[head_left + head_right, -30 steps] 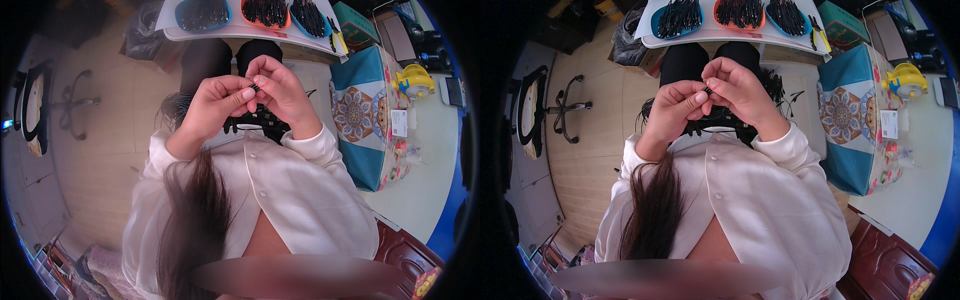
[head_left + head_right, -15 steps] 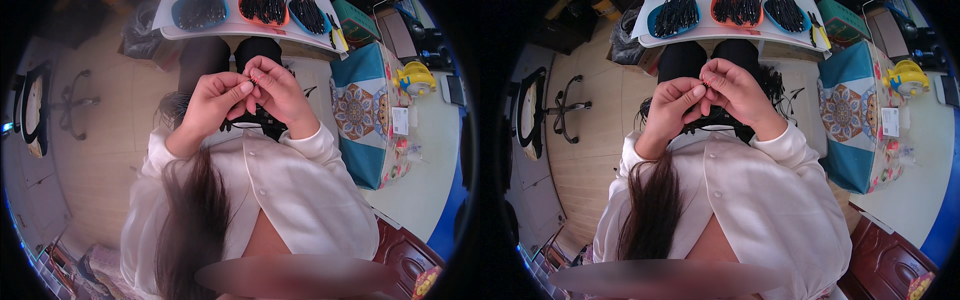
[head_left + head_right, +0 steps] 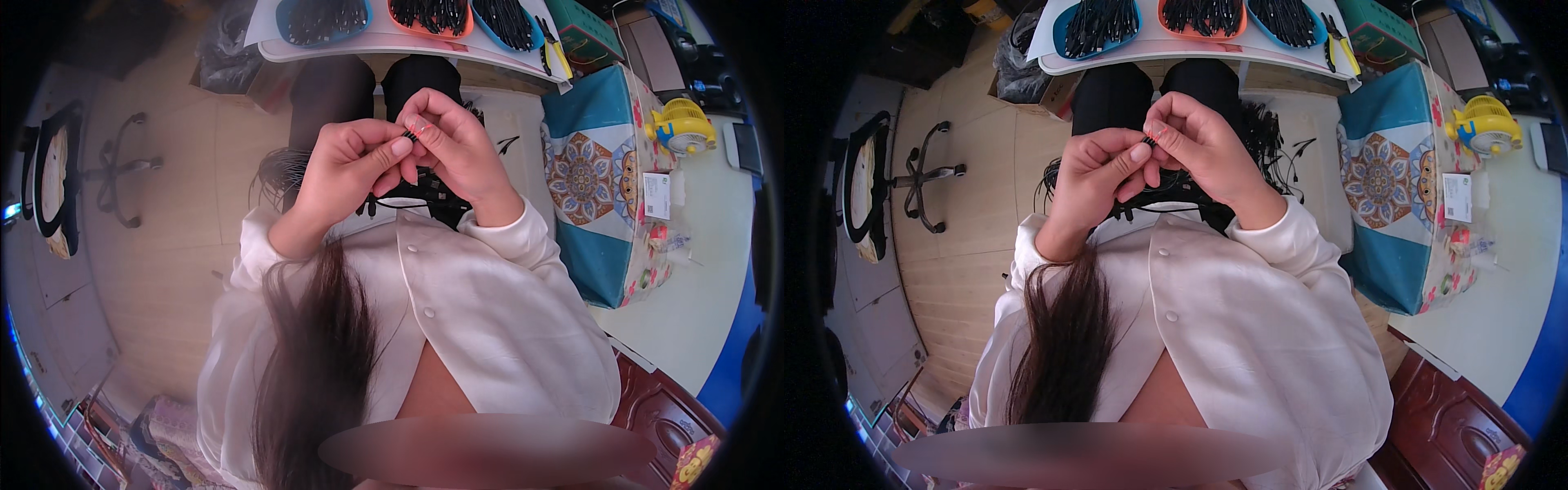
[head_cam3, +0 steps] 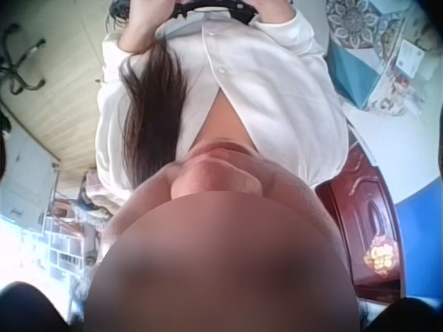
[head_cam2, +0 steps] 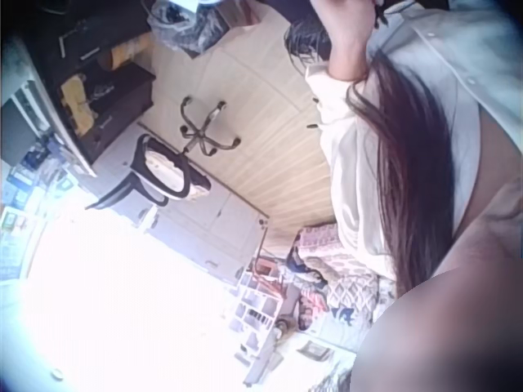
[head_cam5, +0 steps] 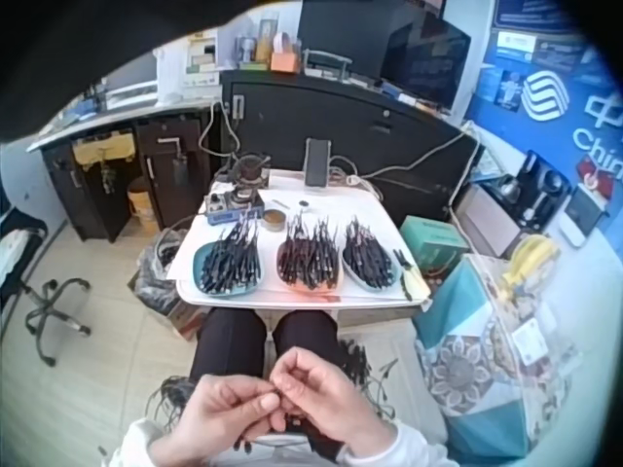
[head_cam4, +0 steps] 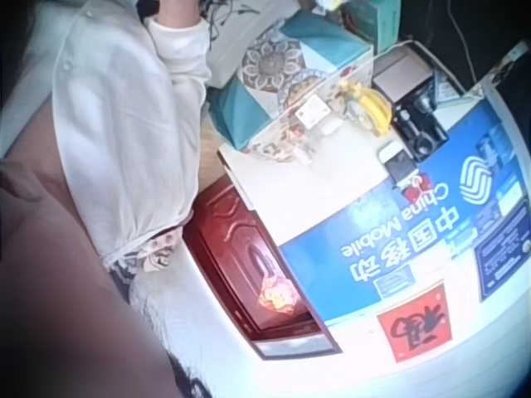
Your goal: The person sits on the floor and repeatedly picks up black wires, attaches small connectors to their ends, and places the finished units into trays. The person handles the wires and connectors by hand and organizes the completed items into separate containers.
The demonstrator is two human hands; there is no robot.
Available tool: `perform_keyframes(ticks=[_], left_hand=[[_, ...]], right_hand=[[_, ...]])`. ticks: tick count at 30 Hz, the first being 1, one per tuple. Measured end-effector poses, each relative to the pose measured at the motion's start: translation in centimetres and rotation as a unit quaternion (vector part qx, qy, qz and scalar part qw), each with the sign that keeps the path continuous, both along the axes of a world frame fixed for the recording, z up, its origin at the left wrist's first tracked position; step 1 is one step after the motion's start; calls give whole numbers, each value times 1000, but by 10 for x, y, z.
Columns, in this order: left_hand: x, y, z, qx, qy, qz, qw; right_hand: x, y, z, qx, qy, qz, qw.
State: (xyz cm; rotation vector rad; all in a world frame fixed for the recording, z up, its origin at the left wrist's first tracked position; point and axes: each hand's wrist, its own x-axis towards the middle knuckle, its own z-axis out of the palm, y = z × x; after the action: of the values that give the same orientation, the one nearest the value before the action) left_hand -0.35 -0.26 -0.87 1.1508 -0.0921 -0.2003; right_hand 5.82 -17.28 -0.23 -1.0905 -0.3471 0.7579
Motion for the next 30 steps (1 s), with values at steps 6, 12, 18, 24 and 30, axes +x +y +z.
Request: perform_keyframes(ticks=[6,12,18,24,30], left_hand=[[2,-1,3,-5,30,7,1000],[0,-3,3,-8,55,27,998],[2,3,0,4,49,45,998],[-2,2,0,27,46,38,998],[-4,16,1,-29,96,24,995]], right_hand=[[-2,4,-5,-7,-59,-57,997],[-1,6,-14,-35,-143,-73,986],[13,-7,5,-126,-266,-75,953],[4,1,3,-244,-526,-92,810],[22,-23,22,-239,-359,-233,872]])
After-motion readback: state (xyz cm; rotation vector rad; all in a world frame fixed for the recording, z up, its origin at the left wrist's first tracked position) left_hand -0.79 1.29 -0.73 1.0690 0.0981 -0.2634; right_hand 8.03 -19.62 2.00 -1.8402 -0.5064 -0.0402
